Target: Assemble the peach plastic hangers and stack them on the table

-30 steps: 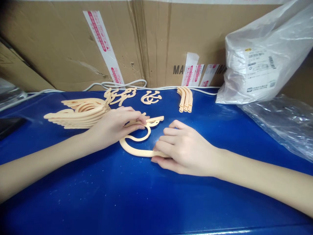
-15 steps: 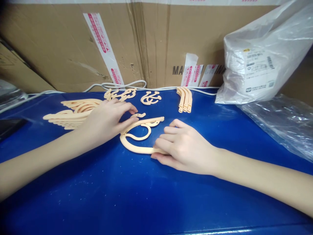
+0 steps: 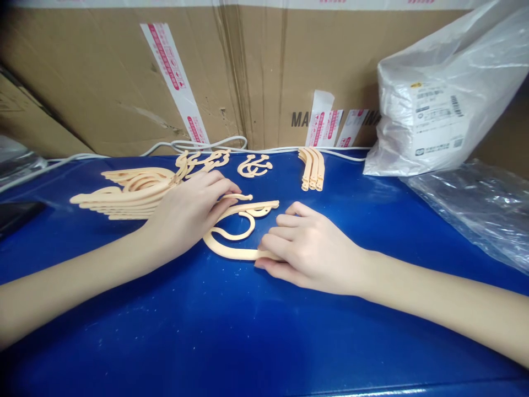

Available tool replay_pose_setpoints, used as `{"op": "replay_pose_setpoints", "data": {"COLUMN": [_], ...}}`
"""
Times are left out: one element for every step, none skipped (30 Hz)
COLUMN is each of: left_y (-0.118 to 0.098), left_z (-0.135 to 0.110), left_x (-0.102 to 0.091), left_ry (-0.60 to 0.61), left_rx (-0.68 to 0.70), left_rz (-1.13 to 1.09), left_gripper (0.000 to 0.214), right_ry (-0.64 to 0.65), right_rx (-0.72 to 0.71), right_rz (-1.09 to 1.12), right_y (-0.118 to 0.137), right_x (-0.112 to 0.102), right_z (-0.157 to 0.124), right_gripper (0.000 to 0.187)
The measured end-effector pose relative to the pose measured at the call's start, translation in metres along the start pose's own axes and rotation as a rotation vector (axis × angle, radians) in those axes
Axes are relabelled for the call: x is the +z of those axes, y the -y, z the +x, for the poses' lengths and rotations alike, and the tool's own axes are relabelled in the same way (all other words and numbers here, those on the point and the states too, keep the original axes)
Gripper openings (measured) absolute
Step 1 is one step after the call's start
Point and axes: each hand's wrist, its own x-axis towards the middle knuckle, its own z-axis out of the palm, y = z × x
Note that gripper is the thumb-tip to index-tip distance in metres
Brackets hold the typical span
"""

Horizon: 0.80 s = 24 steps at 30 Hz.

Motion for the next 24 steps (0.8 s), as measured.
{"op": "replay_pose_setpoints", "data": {"left_y": [-0.004,-0.009,-0.014,-0.018,-0.023,-0.027,-0.030,-0.033,-0.035,-0.036,-0.037,-0.038,-0.038,-0.038,-0.037,-0.036,-0.033,-0.029,-0.022,-0.014,-0.004,0.008,0.020,0.034], "left_z": [-0.001,-0.003,-0.005,-0.008,-0.010,-0.012,-0.014,-0.015,-0.017,-0.017,-0.018,-0.018,-0.017,-0.016,-0.015,-0.014,-0.012,-0.011,-0.009,-0.007,-0.006,-0.005,-0.004,-0.004], "left_x": [-0.002,-0.005,-0.008,-0.012,-0.016,-0.020,-0.023,-0.026,-0.028,-0.029,-0.029,-0.029,-0.029,-0.029,-0.030,-0.031,-0.033,-0.036,-0.039,-0.043,-0.048,-0.052,-0.057,-0.061], "left_ry": [-0.042,-0.095,-0.158,-0.206,-0.232,-0.235,-0.219,-0.196,-0.168,-0.141,-0.113,-0.081,-0.056,-0.033,-0.015,-0.004,0.000,0.000,-0.001,0.002,0.007,0.028,0.050,0.087], "left_rx": [0.041,0.088,0.135,0.179,0.217,0.243,0.260,0.264,0.261,0.256,0.252,0.249,0.246,0.241,0.230,0.215,0.195,0.173,0.155,0.130,0.111,0.090,0.061,0.020], "left_rz": [0.032,0.050,0.047,0.018,-0.042,-0.124,-0.218,-0.319,-0.415,-0.501,-0.572,-0.621,-0.650,-0.657,-0.645,-0.625,-0.601,-0.572,-0.547,-0.511,-0.453,-0.397,-0.341,-0.290], "left_gripper": [0.016,0.017,0.018,0.020,0.021,0.022,0.022,0.021,0.020,0.019,0.018,0.017,0.015,0.013,0.009,0.007,0.016,0.031,0.048,0.056,0.058,0.057,0.061,0.063], "right_ry": [-0.003,-0.009,-0.025,-0.060,-0.118,-0.197,-0.281,-0.358,-0.404,-0.407,-0.372,-0.312,-0.250,-0.197,-0.158,-0.138,-0.129,-0.128,-0.126,-0.121,-0.111,-0.094,-0.071,-0.045], "right_rx": [-0.002,0.004,0.028,0.071,0.131,0.199,0.263,0.305,0.319,0.309,0.281,0.239,0.192,0.151,0.124,0.109,0.106,0.118,0.142,0.171,0.205,0.246,0.290,0.330], "right_rz": [-0.003,-0.005,-0.008,-0.008,-0.006,-0.002,0.005,0.015,0.021,0.022,0.018,0.009,-0.004,-0.018,-0.033,-0.047,-0.058,-0.062,-0.055,-0.039,-0.018,0.005,0.024,0.038], "right_y": [0.000,-0.001,-0.001,-0.002,-0.003,-0.005,-0.006,-0.007,-0.008,-0.009,-0.010,-0.010,-0.010,-0.010,-0.009,-0.010,-0.010,-0.011,-0.012,-0.013,-0.015,-0.016,-0.017,-0.018], "right_x": [0.000,0.000,-0.001,-0.002,-0.003,-0.005,-0.007,-0.009,-0.010,-0.011,-0.011,-0.011,-0.010,-0.010,-0.009,-0.008,-0.007,-0.007,-0.007,-0.006,-0.006,-0.006,-0.006,-0.005], "right_z": [0.000,-0.001,-0.001,-0.002,-0.003,-0.003,-0.003,-0.003,-0.003,-0.002,-0.002,-0.002,-0.002,-0.002,-0.003,-0.003,-0.003,-0.004,-0.004,-0.004,-0.004,-0.004,-0.004,-0.004], "right_gripper": [0.026,0.026,0.026,0.027,0.027,0.025,0.023,0.020,0.019,0.021,0.021,0.020,0.015,0.012,0.014,0.018,0.022,0.025,0.026,0.027,0.026,0.026,0.026,0.027]}}
